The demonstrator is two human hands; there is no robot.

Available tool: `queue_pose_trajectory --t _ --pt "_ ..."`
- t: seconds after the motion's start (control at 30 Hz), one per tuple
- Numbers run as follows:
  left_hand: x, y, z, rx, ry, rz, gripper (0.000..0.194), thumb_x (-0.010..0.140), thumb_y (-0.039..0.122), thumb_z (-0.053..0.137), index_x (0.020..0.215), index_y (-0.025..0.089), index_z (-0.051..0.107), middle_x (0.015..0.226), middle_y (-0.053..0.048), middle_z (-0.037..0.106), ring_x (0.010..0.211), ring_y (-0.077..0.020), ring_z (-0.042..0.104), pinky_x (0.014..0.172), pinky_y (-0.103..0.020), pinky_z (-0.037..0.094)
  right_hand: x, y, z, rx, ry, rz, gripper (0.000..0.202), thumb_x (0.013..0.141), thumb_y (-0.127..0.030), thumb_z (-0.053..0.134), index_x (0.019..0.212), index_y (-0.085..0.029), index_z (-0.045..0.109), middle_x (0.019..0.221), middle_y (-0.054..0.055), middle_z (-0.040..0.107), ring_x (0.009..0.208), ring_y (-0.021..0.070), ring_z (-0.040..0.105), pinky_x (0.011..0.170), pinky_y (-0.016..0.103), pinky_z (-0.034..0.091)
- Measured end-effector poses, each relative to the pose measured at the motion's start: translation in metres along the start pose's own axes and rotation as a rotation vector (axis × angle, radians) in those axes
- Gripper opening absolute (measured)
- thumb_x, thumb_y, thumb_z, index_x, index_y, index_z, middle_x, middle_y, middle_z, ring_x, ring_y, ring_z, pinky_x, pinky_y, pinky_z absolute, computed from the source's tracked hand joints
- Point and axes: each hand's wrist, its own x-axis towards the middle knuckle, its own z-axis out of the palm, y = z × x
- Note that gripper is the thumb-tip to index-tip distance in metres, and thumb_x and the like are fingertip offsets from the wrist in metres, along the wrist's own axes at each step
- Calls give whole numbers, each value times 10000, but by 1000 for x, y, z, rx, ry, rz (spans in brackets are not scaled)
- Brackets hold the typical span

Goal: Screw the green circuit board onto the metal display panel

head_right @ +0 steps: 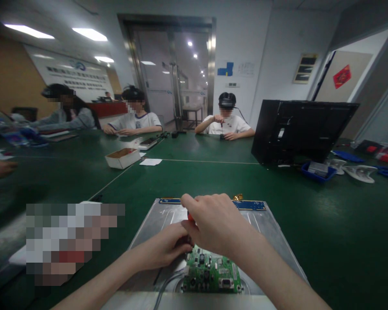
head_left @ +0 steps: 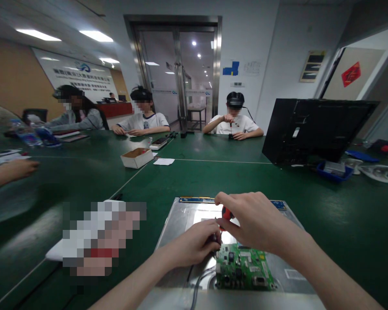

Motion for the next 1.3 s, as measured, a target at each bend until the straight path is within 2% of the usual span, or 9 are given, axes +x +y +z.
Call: queue_pose_trajectory --t 0.2,1.0,1.3 --pt "0 -4 0 -5 3 36 124 837 81 531 908 182 538 930 -34 598 816 -186 539 719 -283 435 -1 1 2 47 11 -51 178 817 -161 584 983 -213 542 873 10 705 695 179 638 526 267 270" --pt "-3 -7 1 14 -10 45 150 856 91 527 978 179 536 966 -50 603 829 -194 543 731 -298 446 0 -1 -1 9 -9 -11 161 814 -170 597 966 -202 554 858 19 717 690 182 645 517 267 252" --pt "-3 -5 -3 13 -26 22 194 812 56 528 959 181 549 943 -38 603 829 -194 556 731 -298 456 2 0 -1 10 -10 -11 147 824 -188 594 963 -205 552 843 19 717 673 171 643 512 257 268"
